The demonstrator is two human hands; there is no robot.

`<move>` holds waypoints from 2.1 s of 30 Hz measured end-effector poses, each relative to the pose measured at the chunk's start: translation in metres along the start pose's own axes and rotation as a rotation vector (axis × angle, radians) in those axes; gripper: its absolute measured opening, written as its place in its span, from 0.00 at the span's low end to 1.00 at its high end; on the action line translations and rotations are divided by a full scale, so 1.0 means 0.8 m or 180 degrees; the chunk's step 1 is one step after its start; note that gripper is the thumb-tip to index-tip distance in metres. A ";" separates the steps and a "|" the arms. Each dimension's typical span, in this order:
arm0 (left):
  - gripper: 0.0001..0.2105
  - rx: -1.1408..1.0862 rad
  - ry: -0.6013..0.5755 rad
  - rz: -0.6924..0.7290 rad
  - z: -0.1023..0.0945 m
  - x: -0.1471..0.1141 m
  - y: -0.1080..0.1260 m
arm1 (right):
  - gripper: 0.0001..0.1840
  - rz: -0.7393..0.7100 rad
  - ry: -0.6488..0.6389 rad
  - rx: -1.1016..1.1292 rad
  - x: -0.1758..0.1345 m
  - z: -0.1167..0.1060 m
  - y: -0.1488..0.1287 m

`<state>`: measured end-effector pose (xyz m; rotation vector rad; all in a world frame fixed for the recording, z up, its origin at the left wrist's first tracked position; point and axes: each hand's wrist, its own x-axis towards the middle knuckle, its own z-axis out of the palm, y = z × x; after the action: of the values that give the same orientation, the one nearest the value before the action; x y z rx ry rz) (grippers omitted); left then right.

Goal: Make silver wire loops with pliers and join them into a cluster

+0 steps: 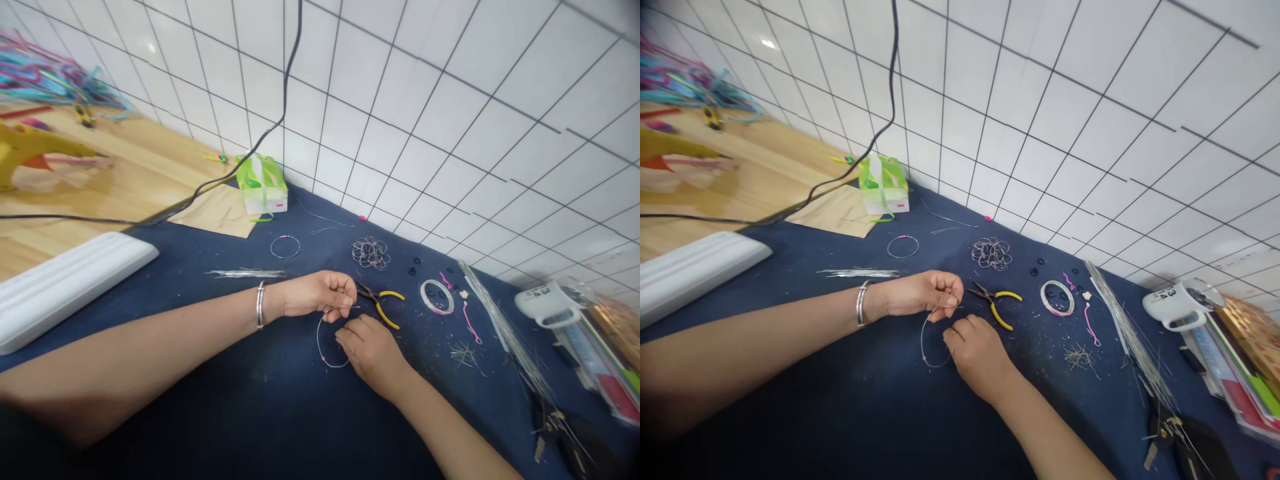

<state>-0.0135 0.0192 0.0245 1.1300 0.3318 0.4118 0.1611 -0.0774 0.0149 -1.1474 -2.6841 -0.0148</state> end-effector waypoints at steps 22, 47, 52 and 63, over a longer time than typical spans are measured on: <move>0.05 0.0441 0.0759 0.0216 0.034 -0.001 -0.004 | 0.08 0.2626 0.1386 0.4906 -0.004 -0.016 0.016; 0.03 0.0366 0.1581 0.0450 0.079 0.005 -0.018 | 0.09 0.2814 0.1632 0.6290 0.007 -0.007 0.004; 0.02 0.0375 0.1745 0.0482 0.082 0.008 -0.021 | 0.10 0.2752 0.1697 0.6308 0.010 -0.004 0.003; 0.01 0.0414 0.1739 0.0490 0.080 0.010 -0.027 | 0.09 0.2743 0.1817 0.6340 0.010 0.002 0.003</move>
<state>0.0263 -0.0359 0.0292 1.1612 0.7602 0.8479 0.1571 -0.0695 0.0152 -0.9281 -0.5625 1.5890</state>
